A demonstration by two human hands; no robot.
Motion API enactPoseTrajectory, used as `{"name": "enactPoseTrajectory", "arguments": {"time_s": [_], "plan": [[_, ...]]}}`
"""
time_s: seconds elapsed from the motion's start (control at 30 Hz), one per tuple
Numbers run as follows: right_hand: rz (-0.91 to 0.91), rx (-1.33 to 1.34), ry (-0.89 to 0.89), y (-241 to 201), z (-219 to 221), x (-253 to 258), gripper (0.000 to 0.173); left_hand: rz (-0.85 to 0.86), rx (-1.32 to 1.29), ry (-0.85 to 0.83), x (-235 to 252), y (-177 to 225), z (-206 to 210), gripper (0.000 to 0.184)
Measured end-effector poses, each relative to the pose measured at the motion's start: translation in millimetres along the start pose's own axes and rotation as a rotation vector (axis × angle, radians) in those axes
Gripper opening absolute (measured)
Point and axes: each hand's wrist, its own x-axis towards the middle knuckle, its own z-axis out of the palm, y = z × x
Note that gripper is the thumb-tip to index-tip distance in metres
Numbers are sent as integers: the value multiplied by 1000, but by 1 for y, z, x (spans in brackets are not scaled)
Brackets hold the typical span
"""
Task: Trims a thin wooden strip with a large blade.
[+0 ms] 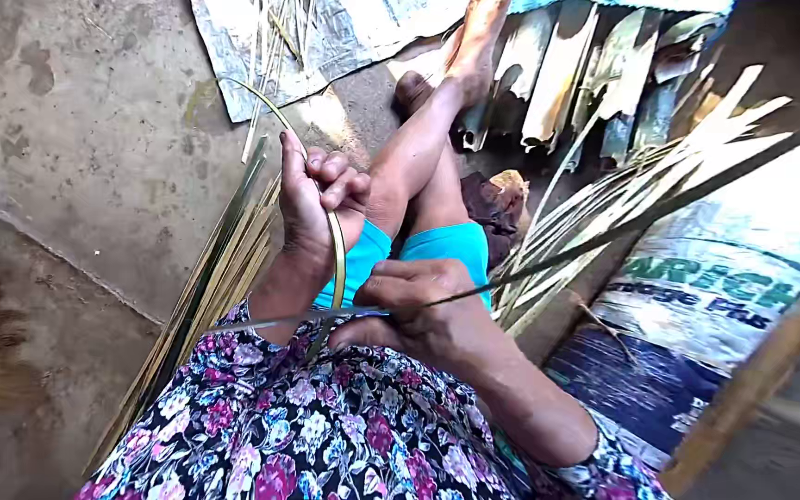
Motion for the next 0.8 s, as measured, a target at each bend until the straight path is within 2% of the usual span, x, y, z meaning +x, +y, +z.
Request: {"name": "enactPoseTrajectory", "arguments": {"time_s": [0.1,0.2,0.27,0.33,0.43,0.53,0.6,0.7,0.73,0.77,0.8], "plan": [[1,1,-50,-2,29,-16,61,91,80,54,22,18,-22,65],[-53,-20,-39,-2,54,-33,58,189,176,69,36,42,-43,64],[-136,-73,-1,-4,69,-40,45,250,276,89,40,61,-55,66],[-224,-104,13,-5,79,-44,23,299,396,88,44,82,-69,65],[-223,-54,-106,-9,80,-47,23,316,526,64,43,106,-99,66],[-102,86,-137,-11,66,-40,37,254,500,-16,30,125,-129,68],[-28,158,-199,-16,50,-37,37,232,492,-27,14,124,-139,68],[88,192,-345,-27,31,-36,34,157,518,-32,12,128,-181,72],[128,207,-368,-30,26,-38,33,58,557,-128,15,132,-193,74],[160,224,-360,-32,20,-40,32,-104,626,-266,12,128,-184,73],[183,233,-328,-33,13,-45,32,-313,694,-369,-1,110,-141,65]]}}
